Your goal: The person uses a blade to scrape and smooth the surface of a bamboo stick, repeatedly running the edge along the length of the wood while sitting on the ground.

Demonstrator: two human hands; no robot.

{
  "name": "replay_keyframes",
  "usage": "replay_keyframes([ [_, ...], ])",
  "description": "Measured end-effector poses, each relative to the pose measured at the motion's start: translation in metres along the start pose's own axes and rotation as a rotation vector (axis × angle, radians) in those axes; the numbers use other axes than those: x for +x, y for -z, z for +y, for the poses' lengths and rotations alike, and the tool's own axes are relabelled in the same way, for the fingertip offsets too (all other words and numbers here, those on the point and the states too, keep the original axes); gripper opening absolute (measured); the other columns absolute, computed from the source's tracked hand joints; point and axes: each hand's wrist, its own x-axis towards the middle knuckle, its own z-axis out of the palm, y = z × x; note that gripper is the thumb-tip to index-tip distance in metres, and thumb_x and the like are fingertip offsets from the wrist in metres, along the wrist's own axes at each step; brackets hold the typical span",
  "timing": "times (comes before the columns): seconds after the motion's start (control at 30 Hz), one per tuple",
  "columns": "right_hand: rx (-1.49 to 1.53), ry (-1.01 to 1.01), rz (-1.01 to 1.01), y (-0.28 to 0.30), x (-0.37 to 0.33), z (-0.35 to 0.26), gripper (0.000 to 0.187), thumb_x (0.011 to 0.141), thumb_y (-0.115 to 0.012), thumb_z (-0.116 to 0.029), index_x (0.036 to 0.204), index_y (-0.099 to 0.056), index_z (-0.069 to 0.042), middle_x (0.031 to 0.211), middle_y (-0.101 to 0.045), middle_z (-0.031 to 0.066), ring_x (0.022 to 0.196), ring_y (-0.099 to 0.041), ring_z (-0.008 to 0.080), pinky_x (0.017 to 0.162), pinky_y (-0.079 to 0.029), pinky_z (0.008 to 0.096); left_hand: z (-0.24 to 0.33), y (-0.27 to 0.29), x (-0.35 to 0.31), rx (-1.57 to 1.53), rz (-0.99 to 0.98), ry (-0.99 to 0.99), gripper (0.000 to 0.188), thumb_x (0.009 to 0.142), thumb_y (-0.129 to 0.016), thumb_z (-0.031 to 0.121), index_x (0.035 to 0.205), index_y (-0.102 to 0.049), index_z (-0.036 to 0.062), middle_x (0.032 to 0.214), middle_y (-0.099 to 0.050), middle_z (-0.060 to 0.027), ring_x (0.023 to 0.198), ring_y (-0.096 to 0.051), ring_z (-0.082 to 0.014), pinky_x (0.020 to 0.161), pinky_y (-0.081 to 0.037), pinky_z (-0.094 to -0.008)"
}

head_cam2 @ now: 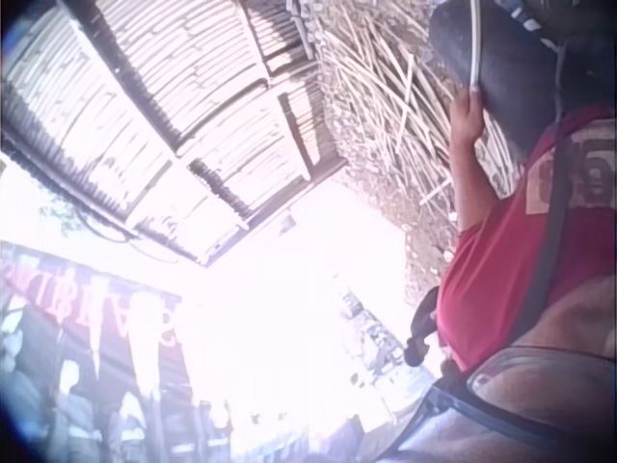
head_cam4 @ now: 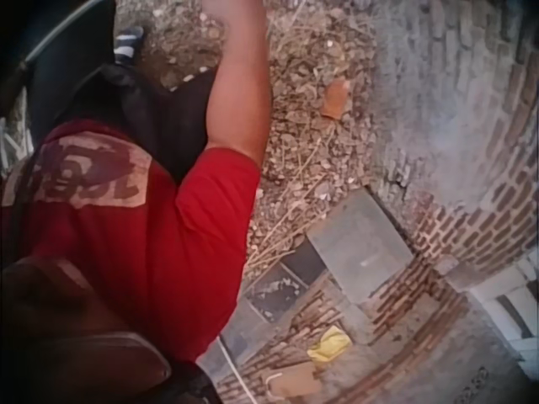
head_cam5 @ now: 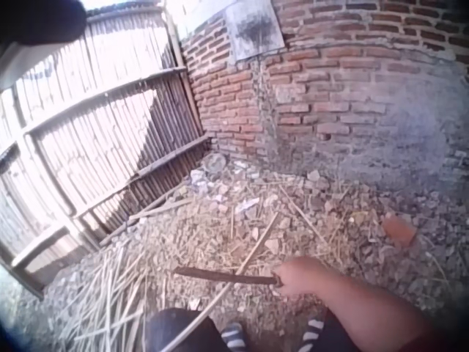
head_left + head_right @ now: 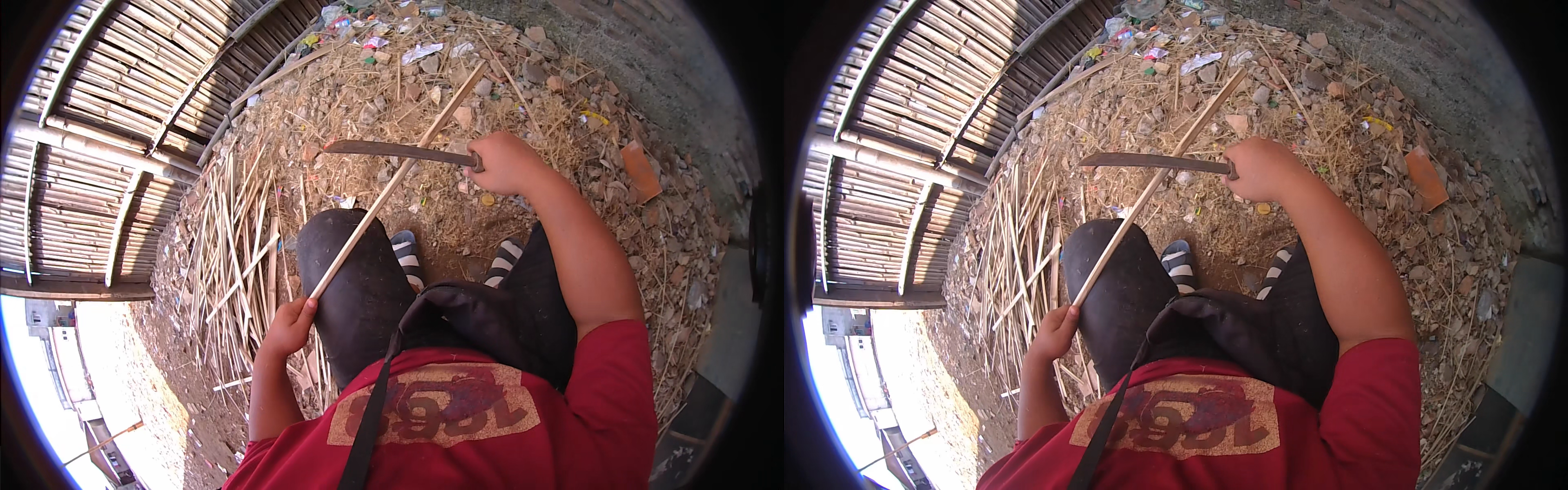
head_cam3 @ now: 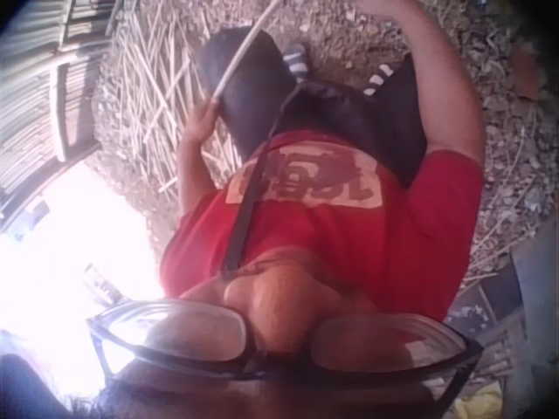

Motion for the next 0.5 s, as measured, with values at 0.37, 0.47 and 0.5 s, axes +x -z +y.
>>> replay_keyframes([
  [0.37, -0.041, -0.029, 0.006, -0.008, 0.006, 0.007, 0.027, 0.082, -0.074, -0.035, 0.087, -0.069, -0.009, 0.082, -0.069, 0.0126, 0.082, -0.069, 0.0347, 0.074, -0.054, 0.048, 0.01, 0.002, -0.003, -0.063, -0.031, 0.096, 0.053, 0.107, -0.049, 0.043, 0.102, -0.067, -0.007, 0.072, -0.058, -0.003, 0.072, -0.051, -0.0119, 0.067, -0.045, -0.0332],
  [0.47, -0.054, 0.038, -0.013, 0.0, 0.001, -0.005, 0.028, 0.083, -0.074, -0.036, 0.087, -0.069, -0.009, 0.081, -0.069, 0.0134, 0.082, -0.068, 0.035, 0.074, -0.054, 0.0483, 0.01, 0.003, -0.002, -0.025, -0.028, 0.11, 0.053, 0.107, -0.049, 0.043, 0.101, -0.067, -0.0069, 0.072, -0.058, -0.0025, 0.072, -0.051, -0.012, 0.067, -0.045, -0.033],
  [0.5, -0.064, 0.08, -0.039, 0.003, -0.003, -0.015, 0.028, 0.083, -0.073, -0.036, 0.087, -0.069, -0.009, 0.081, -0.069, 0.0138, 0.082, -0.068, 0.0352, 0.073, -0.054, 0.0483, 0.007, 0.003, 0.0, -0.01, -0.032, 0.116, 0.053, 0.106, -0.05, 0.043, 0.1, -0.067, -0.0069, 0.072, -0.058, -0.0024, 0.072, -0.051, -0.0121, 0.067, -0.045, -0.033],
])
